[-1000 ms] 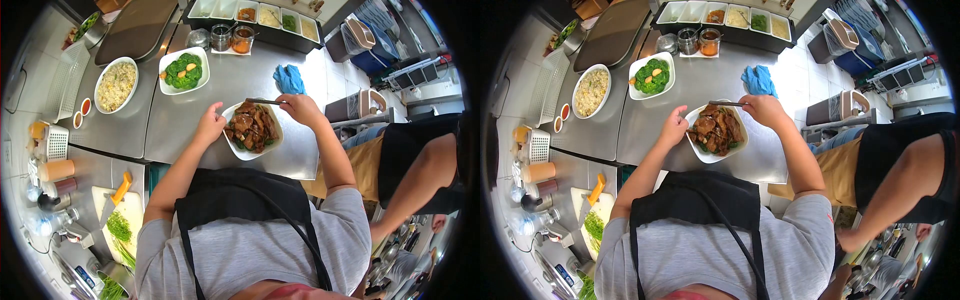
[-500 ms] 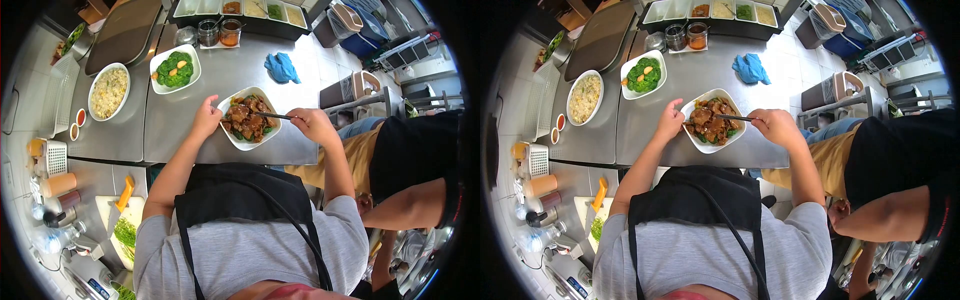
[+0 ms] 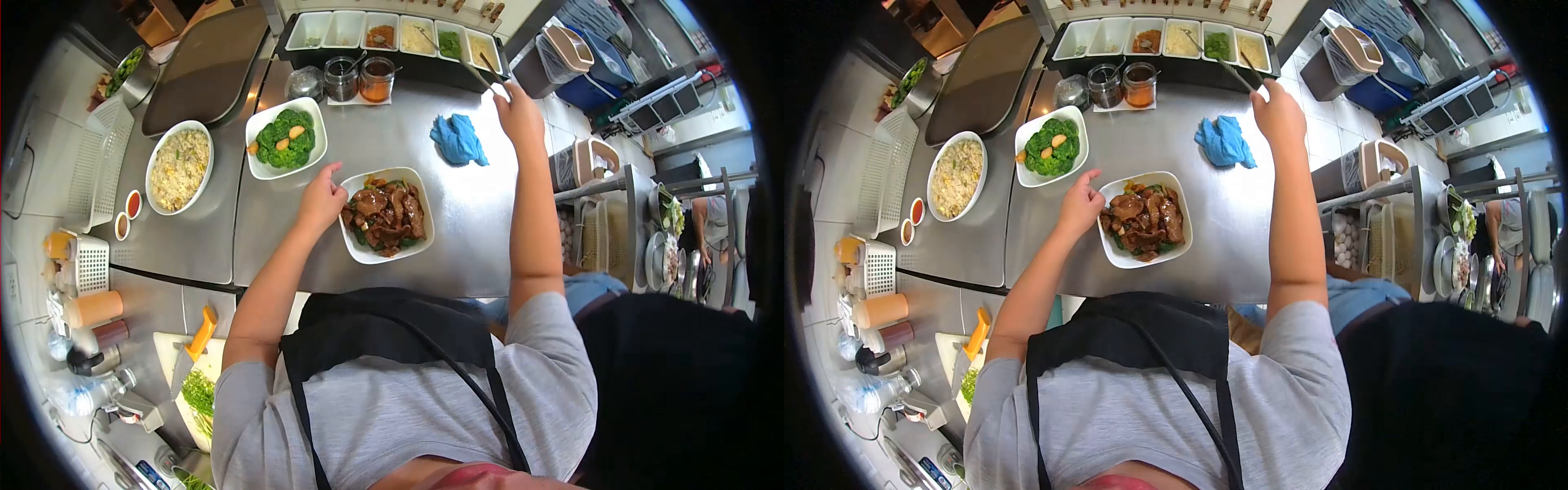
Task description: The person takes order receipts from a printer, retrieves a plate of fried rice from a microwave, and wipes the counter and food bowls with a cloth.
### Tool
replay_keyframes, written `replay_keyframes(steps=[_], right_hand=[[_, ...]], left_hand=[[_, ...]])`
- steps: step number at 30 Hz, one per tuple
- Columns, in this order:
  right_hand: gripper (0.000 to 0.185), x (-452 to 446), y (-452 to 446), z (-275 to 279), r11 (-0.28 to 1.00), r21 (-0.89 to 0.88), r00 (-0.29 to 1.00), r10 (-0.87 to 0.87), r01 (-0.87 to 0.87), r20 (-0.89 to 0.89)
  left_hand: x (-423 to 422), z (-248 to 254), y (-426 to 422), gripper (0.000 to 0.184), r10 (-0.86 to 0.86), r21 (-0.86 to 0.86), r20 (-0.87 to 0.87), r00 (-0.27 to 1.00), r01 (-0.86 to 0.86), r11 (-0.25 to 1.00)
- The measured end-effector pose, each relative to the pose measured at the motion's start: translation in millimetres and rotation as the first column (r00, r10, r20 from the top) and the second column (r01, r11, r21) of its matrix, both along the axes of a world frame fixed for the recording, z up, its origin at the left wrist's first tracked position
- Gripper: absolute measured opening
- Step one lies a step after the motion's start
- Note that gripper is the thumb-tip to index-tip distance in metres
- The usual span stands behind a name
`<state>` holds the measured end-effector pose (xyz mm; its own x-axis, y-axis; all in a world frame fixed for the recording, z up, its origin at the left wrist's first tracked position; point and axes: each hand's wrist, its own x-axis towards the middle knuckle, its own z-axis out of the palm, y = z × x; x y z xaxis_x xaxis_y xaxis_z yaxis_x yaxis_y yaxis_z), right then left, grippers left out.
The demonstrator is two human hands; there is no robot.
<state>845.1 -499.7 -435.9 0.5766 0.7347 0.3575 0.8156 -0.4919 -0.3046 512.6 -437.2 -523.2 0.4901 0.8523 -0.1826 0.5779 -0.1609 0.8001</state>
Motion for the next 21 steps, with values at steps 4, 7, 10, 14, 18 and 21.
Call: replay_keyframes(steps=[4,7,10,14,18,21], right_hand=[[0.026,24,81,6,0.956,-0.245,0.986,-0.166,0.162,0.006],[0.026,26,115,2,0.937,-0.306,0.983,-0.183,0.169,-0.018],[0.028,34,139,-6,0.945,-0.288,0.986,-0.167,0.152,-0.027],[0.031,45,119,-4,0.997,-0.056,0.998,-0.046,0.044,-0.046],[0.028,101,48,-72,0.868,-0.473,0.981,0.072,-0.150,-0.179],[0.022,113,-19,-131,0.850,-0.421,0.764,-0.034,-0.317,-0.644]], left_hand=[[6,-3,21,0.043,0.051,0.031,0.000,0.999,-0.051,0.998],[8,6,26,0.038,0.081,-0.006,0.028,0.996,-0.081,0.997],[1,-10,29,0.034,0.081,0.017,0.148,0.986,-0.084,0.996],[-21,-13,19,0.030,0.178,-0.280,0.236,0.955,-0.109,0.954],[-48,-6,-11,0.030,0.167,-0.563,0.198,0.966,-0.027,0.826],[-49,-5,-30,0.031,0.093,-0.607,0.238,0.967,0.073,0.792]])
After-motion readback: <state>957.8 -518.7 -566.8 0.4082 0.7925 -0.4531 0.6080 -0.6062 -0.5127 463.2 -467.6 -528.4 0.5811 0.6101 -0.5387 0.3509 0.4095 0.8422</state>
